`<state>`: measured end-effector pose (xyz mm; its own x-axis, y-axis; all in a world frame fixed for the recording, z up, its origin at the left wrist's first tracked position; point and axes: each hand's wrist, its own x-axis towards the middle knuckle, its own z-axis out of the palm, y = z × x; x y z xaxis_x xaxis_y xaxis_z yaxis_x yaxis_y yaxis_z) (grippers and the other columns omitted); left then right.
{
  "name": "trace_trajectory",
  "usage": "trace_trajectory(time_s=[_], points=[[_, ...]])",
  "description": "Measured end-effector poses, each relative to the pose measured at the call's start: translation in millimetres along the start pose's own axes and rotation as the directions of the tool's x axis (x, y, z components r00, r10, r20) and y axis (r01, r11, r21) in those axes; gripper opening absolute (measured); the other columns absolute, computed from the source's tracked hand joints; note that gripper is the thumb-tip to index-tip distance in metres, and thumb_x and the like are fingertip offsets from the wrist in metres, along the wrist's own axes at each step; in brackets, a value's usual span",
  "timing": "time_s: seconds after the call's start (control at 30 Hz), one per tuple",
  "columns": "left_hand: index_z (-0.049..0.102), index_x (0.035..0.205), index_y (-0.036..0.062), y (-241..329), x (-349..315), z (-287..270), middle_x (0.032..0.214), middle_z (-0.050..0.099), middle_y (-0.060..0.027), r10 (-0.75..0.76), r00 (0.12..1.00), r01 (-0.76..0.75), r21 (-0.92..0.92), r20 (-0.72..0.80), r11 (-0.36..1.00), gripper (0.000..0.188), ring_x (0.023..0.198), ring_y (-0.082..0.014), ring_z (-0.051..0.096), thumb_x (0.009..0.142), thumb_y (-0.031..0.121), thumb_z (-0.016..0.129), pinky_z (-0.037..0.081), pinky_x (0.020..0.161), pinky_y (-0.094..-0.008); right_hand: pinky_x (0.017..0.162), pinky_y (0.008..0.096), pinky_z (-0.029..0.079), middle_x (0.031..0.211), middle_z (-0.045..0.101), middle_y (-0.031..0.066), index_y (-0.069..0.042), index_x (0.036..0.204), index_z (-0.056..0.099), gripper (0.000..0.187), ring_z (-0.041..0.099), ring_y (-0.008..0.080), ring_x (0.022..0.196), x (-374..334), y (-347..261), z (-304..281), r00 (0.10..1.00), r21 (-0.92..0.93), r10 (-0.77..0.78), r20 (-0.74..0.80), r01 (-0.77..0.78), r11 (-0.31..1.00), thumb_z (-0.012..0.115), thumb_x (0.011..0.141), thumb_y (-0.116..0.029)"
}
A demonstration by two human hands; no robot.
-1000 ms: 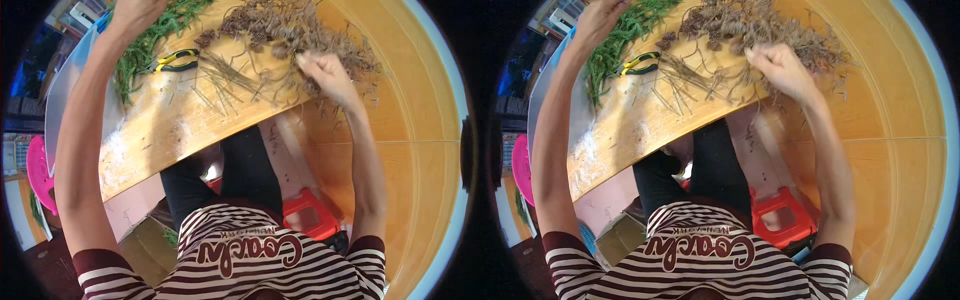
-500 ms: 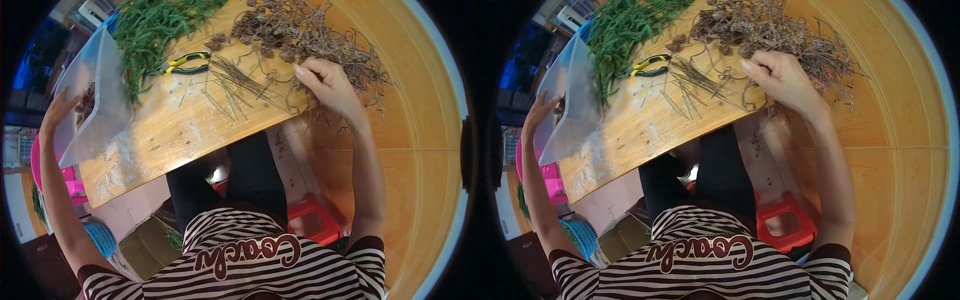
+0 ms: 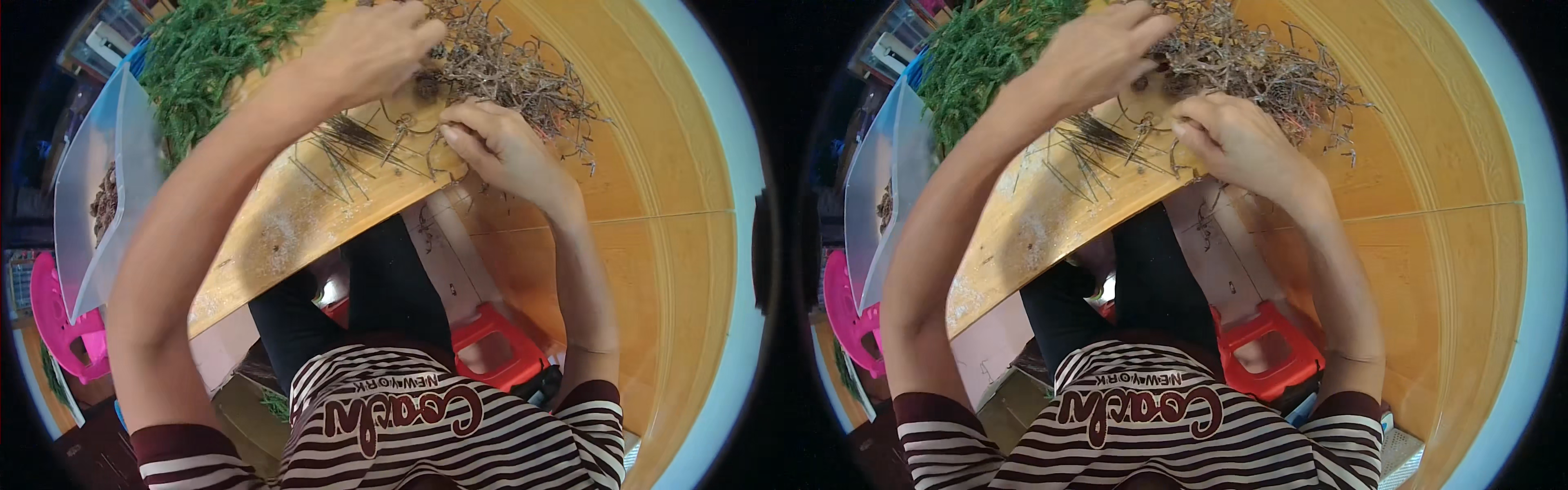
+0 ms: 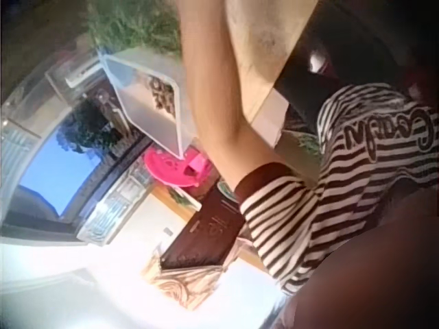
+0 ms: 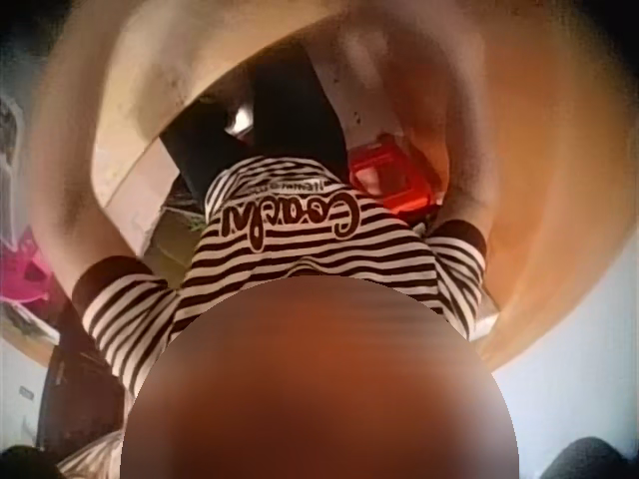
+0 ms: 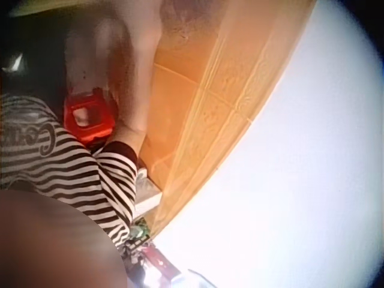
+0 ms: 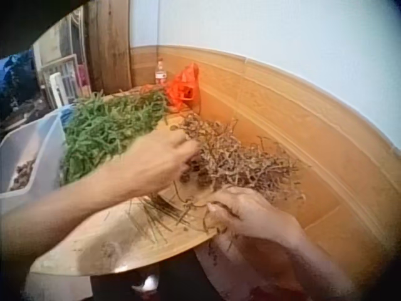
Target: Sorting and cleaning dried plant material on a wooden table.
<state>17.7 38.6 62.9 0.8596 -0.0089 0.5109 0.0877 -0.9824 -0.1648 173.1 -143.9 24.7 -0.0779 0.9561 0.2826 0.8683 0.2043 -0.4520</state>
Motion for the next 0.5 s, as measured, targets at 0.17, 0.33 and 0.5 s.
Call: trace_trajectory(time_s=[0.17, 0.33, 0.5], points=[[0.057, 0.104, 0.0032, 1.1, 25.3, 54.0, 0.086, 0.059, -0.0138, 0.133, 0.99, -0.132, 0.033, -0.046, 0.991, 0.021, 0.07, -0.0319, 0.062, 0.085, 0.011, 0.059, 0.052, 0.061, -0.0421, 0.081, 0.0334, 0.051, 0.097, 0.068, 0.0142, -0.001, 0.116, 0.064, 0.025, 0.066, 0.0264, 0.094, -13.2, -19.5, -2.3, 0.991, 0.001, 0.012, -0.133, -0.012, 1.0, 0.061, 0.094, -0.014], [0.058, 0.096, -0.0009, 3.6, 25.8, 53.4, 0.084, 0.063, -0.0194, 0.057, 0.998, -0.06, -0.082, -0.037, 0.995, 0.016, 0.076, -0.0366, 0.065, 0.084, 0.011, 0.057, 0.052, 0.063, -0.0447, 0.089, 0.0316, 0.05, 0.1, 0.069, 0.0133, -0.002, 0.119, 0.065, 0.028, 0.066, 0.0221, 0.101, -6.6, -20.3, -32.9, 0.915, -0.244, -0.131, -0.381, 0.037, 0.969, 0.062, 0.094, -0.016], [0.059, 0.083, -0.0063, 0.1, 36.3, 49.9, 0.074, 0.063, -0.0237, -0.17, 0.959, 0.253, -0.421, 0.226, 0.871, 0.02, 0.073, -0.0392, 0.065, 0.084, 0.014, 0.058, 0.05, 0.064, -0.0456, 0.088, 0.0455, 0.042, 0.115, 0.059, 0.0187, 0.0, 0.117, 0.054, 0.041, 0.057, 0.033, 0.102, 23.5, -16.2, -40.4, 0.888, -0.434, -0.256, -0.382, 0.073, 0.898, 0.068, 0.087, -0.025]])
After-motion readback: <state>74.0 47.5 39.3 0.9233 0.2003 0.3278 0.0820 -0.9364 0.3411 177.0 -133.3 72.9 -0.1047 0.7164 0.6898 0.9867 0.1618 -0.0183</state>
